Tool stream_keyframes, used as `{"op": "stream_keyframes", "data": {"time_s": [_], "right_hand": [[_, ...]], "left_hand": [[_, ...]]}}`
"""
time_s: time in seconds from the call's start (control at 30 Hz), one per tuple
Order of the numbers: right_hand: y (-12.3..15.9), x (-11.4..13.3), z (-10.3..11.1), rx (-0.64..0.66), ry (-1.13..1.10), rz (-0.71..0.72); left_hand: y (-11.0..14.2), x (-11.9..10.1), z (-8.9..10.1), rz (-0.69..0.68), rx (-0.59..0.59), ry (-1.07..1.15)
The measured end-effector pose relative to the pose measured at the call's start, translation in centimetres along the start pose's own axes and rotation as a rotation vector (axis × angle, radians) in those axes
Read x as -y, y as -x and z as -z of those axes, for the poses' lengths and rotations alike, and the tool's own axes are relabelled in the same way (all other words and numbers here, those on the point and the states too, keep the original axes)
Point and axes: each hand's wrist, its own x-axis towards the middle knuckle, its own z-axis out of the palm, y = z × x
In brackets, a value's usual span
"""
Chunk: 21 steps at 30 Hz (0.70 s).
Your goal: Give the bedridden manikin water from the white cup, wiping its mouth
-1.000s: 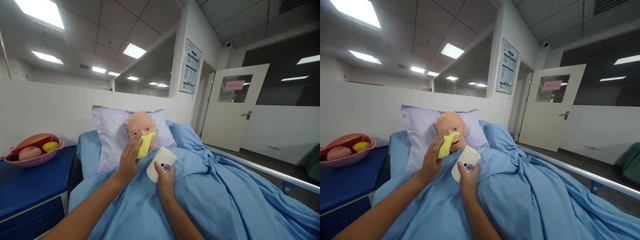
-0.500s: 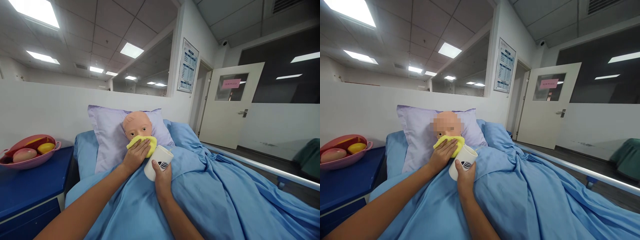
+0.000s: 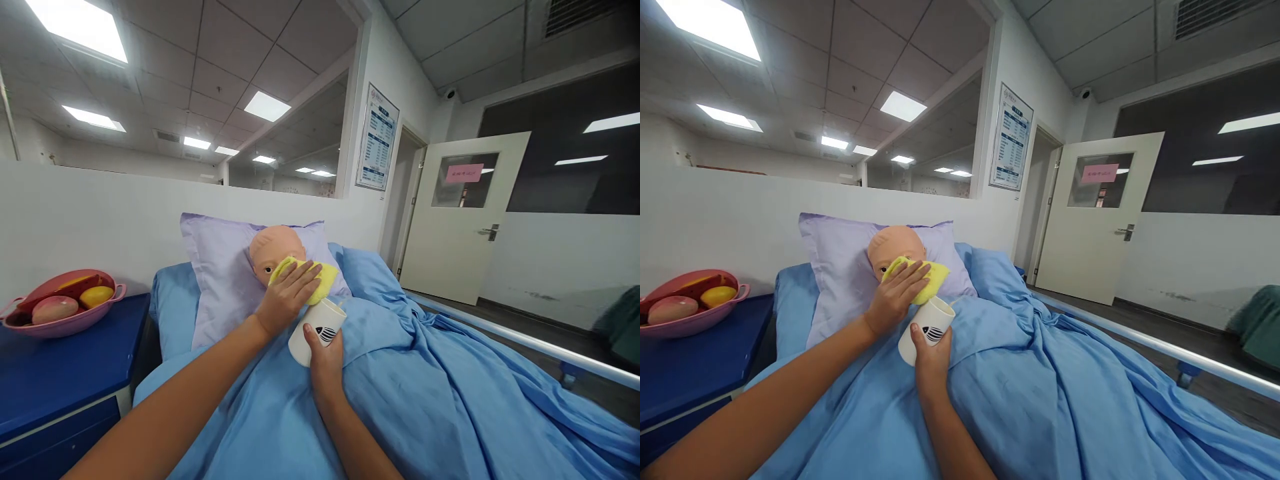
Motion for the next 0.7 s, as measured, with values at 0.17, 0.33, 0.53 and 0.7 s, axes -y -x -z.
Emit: {"op": "stream_keyframes", "data": {"time_s": [0.17, 0.33, 0.53, 0.7], "right_hand": [[0.0, 0.3, 0.0, -0.027, -0.05, -0.026], [-0.1, -0.1, -0.1, -0.036, -0.037, -0.014], [0.1, 0.0, -0.1, -0.027, -0.052, -0.014], [0.0, 0.0, -0.1, -0.024, -0.072, 0.012]], "left_hand": [[1.2, 1.1, -3.3, -0.045, 0.061, -0.335], [5.1, 0.4, -4.4, -0.002, 0.102, -0.25], [6.9, -0.2, -3.7, 0.067, 0.07, -0.113], [4.1, 0.1, -0.5, -0.039, -0.044, 0.028]]}}
